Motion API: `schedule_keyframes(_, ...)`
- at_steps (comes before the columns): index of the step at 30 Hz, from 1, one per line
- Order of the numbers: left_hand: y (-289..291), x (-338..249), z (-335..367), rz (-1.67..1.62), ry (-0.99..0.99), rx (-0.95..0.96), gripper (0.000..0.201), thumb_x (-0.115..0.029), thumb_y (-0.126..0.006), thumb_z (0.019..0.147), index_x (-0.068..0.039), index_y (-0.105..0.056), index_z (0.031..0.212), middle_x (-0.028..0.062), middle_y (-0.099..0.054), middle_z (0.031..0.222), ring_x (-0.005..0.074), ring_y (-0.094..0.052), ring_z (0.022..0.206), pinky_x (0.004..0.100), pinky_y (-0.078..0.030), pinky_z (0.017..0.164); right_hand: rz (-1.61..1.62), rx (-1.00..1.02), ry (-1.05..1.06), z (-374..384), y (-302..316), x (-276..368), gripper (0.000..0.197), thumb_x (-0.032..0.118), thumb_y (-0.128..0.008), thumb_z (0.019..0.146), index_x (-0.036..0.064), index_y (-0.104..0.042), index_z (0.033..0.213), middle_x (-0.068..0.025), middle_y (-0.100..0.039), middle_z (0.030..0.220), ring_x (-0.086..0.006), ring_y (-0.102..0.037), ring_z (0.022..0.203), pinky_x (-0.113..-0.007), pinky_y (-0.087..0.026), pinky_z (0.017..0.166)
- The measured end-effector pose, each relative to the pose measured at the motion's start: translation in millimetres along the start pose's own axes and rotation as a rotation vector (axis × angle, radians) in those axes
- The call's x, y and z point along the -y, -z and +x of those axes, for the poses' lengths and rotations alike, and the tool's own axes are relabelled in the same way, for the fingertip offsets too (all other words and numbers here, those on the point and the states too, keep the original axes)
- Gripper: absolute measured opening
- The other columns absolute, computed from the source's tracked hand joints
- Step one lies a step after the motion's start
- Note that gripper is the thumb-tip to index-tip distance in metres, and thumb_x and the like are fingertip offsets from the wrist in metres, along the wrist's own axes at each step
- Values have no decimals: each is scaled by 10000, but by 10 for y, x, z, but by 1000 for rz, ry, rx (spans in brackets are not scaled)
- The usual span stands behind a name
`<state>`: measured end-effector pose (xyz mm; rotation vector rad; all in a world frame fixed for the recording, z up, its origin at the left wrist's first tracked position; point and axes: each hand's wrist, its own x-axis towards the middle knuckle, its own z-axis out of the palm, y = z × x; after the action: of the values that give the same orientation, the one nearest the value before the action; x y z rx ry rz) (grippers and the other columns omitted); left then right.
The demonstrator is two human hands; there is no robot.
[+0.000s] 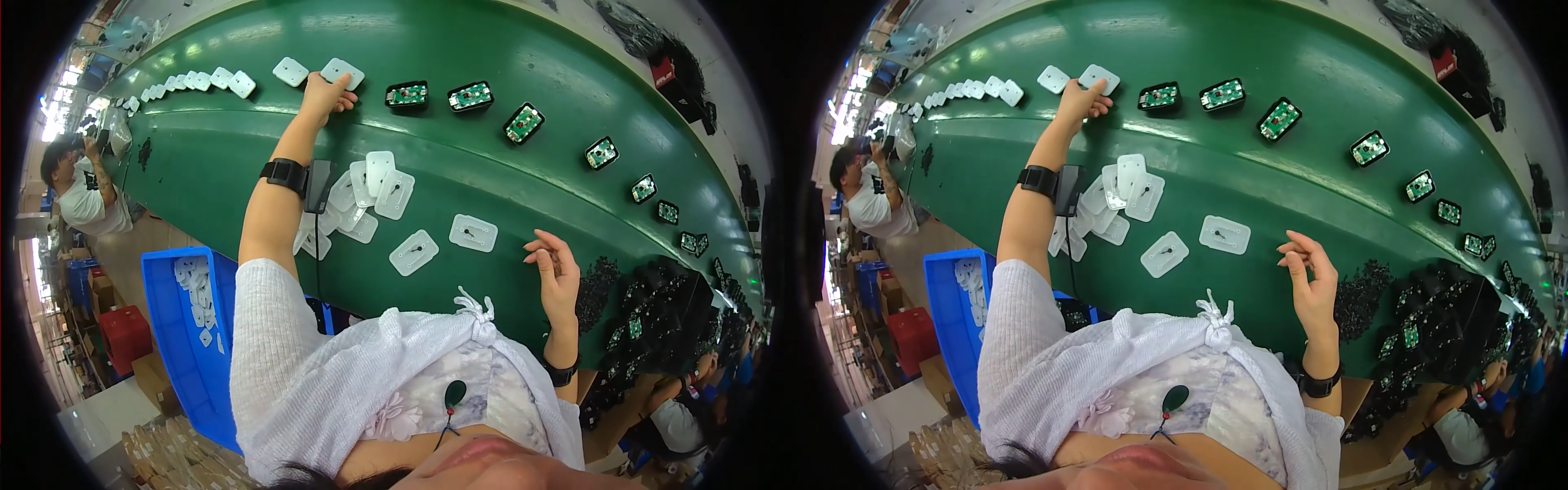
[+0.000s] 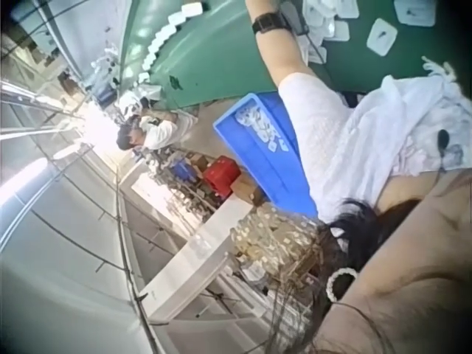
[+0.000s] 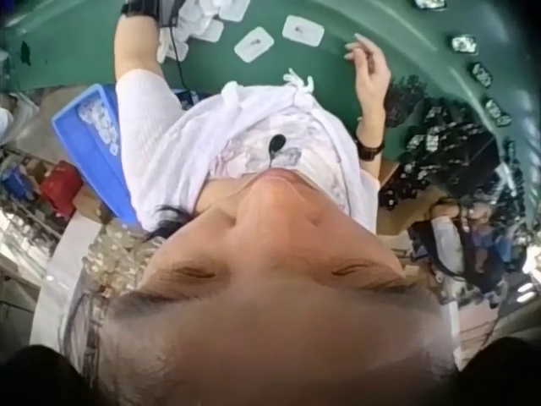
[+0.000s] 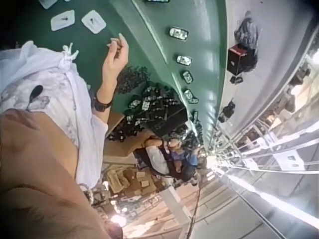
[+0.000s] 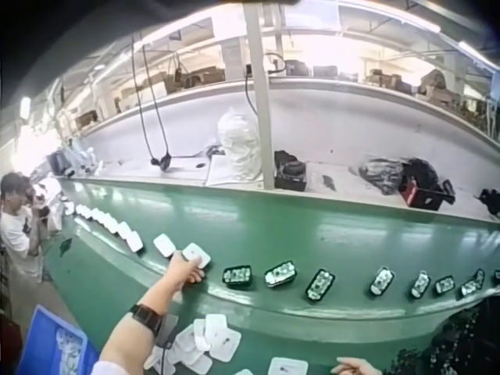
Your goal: Assemble small electronic components by placing PCBs into plastic housings on a factory production line.
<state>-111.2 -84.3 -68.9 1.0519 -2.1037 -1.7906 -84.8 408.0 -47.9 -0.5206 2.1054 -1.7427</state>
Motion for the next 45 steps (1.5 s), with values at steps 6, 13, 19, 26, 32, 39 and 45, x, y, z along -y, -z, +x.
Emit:
schedule_keyframes(6,-23,-67,-263,497,-222,-368,800,-279,-713,855,59,-237,1402,120,-655,701,251,-624,564,333,-477,508,-8,-17,14,-12,43,-50,260,128,-575,957,-2,-604,1181,-83,-654,972,-135,-608,793,-252,-485,723)
schedule_keyframes(13,-546,-164,-742,872,-986,-175,676,-198,-766,760,-45,-448,1336,131,-596,1197,326,-521,1155,409,-453,922,-46,25,26,-83,19,1,262,122,-556,970,-1,-589,1199,-77,-646,990,-122,-599,828,-234,-474,759)
schedule_keyframes(19,-714,66,-534,904,-1010,8,652,-125,-771,726,-64,-489,1311,133,-563,1256,333,-505,1172,415,-452,945,-167,12,124,-163,-11,85,244,87,-592,933,8,-617,1162,-76,-654,984,-128,-607,815,-245,-482,750)
schedule_keyframes(26,-738,116,-416,884,-833,-99,577,-72,-757,715,-57,-532,1246,137,-576,1150,350,-534,1071,409,-448,929,-195,2,117,-349,30,56,233,99,-609,922,10,-628,1137,-70,-663,945,-133,-620,794,-249,-486,739)
schedule_keyframes(32,-845,-22,-756,775,-826,-127,564,-67,-786,690,-27,-537,1195,161,-561,1117,366,-522,1046,422,-452,908,-206,-21,113,-424,41,52,218,104,-615,917,11,-642,1112,-70,-665,931,-138,-625,786,-249,-488,729)
schedule_keyframes(39,-1523,-153,-2357,273,-876,490,583,-66,-799,682,-5,-525,1193,156,-555,1048,334,-554,948,378,-468,832,306,-6,-25,-229,-194,180,477,81,-637,906,-2,-462,1343,-97,-575,1154,-158,-585,966,-285,-497,822)
schedule_keyframes(45,-1635,18,-2718,297,-837,598,708,-72,-795,696,-27,-471,1324,153,-526,1196,308,-537,1057,384,-455,920,285,49,24,-233,-86,172,467,68,-670,881,7,-481,1304,-69,-584,1078,-117,-572,932,-241,-494,744)
